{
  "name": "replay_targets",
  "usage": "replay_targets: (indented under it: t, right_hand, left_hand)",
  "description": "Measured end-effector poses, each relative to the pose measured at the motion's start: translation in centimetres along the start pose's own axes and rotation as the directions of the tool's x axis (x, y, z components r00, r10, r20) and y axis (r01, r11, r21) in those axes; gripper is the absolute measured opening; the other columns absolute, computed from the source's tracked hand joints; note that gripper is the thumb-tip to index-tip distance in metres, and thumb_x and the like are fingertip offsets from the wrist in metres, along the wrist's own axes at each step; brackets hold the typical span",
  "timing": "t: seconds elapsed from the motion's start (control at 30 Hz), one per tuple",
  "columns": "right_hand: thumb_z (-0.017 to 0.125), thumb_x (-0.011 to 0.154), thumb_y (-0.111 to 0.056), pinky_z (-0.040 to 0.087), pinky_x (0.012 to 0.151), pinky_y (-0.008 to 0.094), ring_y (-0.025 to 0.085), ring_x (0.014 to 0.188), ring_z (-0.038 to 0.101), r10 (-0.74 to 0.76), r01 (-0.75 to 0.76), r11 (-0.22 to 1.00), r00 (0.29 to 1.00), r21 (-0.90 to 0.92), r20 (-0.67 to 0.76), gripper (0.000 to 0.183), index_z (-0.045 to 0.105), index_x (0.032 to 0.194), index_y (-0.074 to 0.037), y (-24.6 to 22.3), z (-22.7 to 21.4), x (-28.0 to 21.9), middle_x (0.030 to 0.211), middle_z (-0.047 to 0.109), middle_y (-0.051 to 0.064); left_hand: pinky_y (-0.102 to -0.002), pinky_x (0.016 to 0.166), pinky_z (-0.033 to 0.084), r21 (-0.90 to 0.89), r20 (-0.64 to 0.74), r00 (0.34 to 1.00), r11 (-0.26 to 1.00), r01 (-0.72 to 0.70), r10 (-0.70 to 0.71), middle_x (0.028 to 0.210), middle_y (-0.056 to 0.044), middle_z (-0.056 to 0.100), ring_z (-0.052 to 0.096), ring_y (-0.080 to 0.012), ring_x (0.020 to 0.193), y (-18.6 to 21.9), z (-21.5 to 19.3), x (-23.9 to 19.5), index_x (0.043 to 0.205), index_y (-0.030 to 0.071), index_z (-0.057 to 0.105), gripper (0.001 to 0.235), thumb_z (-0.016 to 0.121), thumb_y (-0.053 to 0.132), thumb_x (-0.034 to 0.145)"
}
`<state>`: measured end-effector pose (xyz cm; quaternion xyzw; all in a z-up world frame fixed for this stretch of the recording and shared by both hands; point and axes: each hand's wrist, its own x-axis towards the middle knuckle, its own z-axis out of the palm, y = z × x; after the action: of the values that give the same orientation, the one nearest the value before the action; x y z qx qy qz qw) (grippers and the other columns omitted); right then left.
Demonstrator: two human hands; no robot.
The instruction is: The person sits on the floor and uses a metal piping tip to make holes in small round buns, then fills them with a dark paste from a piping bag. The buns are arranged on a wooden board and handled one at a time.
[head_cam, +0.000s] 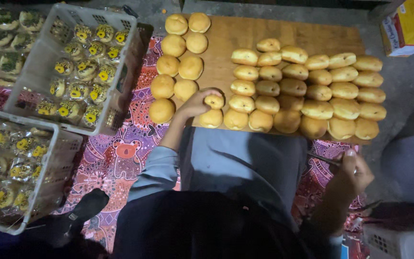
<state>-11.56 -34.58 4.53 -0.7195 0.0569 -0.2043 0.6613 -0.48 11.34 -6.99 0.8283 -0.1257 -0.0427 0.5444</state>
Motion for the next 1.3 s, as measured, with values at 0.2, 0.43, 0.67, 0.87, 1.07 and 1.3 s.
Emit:
replay_targets:
  t: [0.2,0.43,0.67,0.87,1.07,1.3]
  right_hand:
    - [0.059,0.111,-0.023,0.035,0.057,0.026,0.009,0.062,0.047,0.042,-0.045,0.993,0.999,-0.111,-0.028,0.037,0.062,0.084,0.002,1.4,-1.5,-0.1,0.071,0.055,0.002]
    - [0.059,0.114,-0.022,0.032,0.054,0.025,0.009,0.057,0.044,-0.015,0.015,1.000,0.999,-0.006,0.033,0.046,0.058,0.075,0.002,2.4,-2.4,0.1,0.065,0.051,0.003]
    - [0.059,0.112,-0.019,0.040,0.059,0.028,0.010,0.063,0.053,-0.012,0.017,0.995,0.999,-0.102,0.045,0.030,0.065,0.090,0.000,4.7,-0.6,0.6,0.075,0.060,0.003]
    - [0.075,0.091,-0.011,0.051,0.069,0.030,0.019,0.079,0.065,-0.333,0.493,0.840,0.798,-0.227,0.502,0.015,0.071,0.104,-0.006,3.6,8.7,-1.6,0.091,0.071,0.011]
    - [0.073,0.096,-0.010,0.055,0.066,0.028,0.014,0.071,0.070,-0.186,0.282,0.949,0.865,-0.144,0.466,0.010,0.072,0.104,-0.005,-0.9,14.1,-5.3,0.083,0.074,0.009]
    - [0.075,0.096,-0.014,0.048,0.052,0.035,0.018,0.051,0.063,-0.280,0.410,0.888,0.841,-0.207,0.463,0.021,0.060,0.086,-0.002,0.6,13.4,-5.6,0.062,0.063,0.011]
  left_hand:
    - [-0.038,0.115,0.040,0.120,-0.082,0.988,0.985,-0.120,0.130,0.141,-0.015,0.058,0.051,-0.0313,0.137,-0.6,2.1,0.3,0.133,0.009,0.062,0.068,0.063,-0.009,0.068]
    - [-0.041,0.111,0.049,0.307,-0.504,0.863,0.943,0.130,0.045,0.138,-0.009,0.065,0.060,-0.0300,0.128,0.0,-1.4,-1.3,0.129,0.012,0.067,0.042,0.072,0.013,0.087]
    - [-0.055,0.089,0.042,0.690,-0.529,0.845,0.619,0.375,0.078,0.116,-0.023,0.061,0.055,-0.0446,0.110,1.6,-3.7,-2.7,0.121,0.003,0.061,0.075,0.093,0.038,0.063]
    - [-0.052,0.100,0.054,-0.169,-0.745,0.667,0.964,-0.204,0.011,0.125,-0.019,0.059,0.061,-0.0345,0.116,4.8,2.7,-5.3,0.131,0.005,0.057,0.047,0.083,0.022,0.097]
    - [-0.042,0.077,0.064,-0.912,-0.403,0.861,0.060,-0.405,-0.312,0.122,-0.015,0.067,0.071,-0.0287,0.105,10.2,10.0,-7.5,0.131,0.008,0.054,0.033,0.059,0.029,0.106]
    - [-0.043,0.090,0.062,-0.890,-0.439,0.862,0.256,-0.379,-0.251,0.118,-0.020,0.071,0.074,-0.0304,0.103,13.6,11.7,-7.8,0.123,-0.001,0.062,0.029,0.063,0.019,0.102]
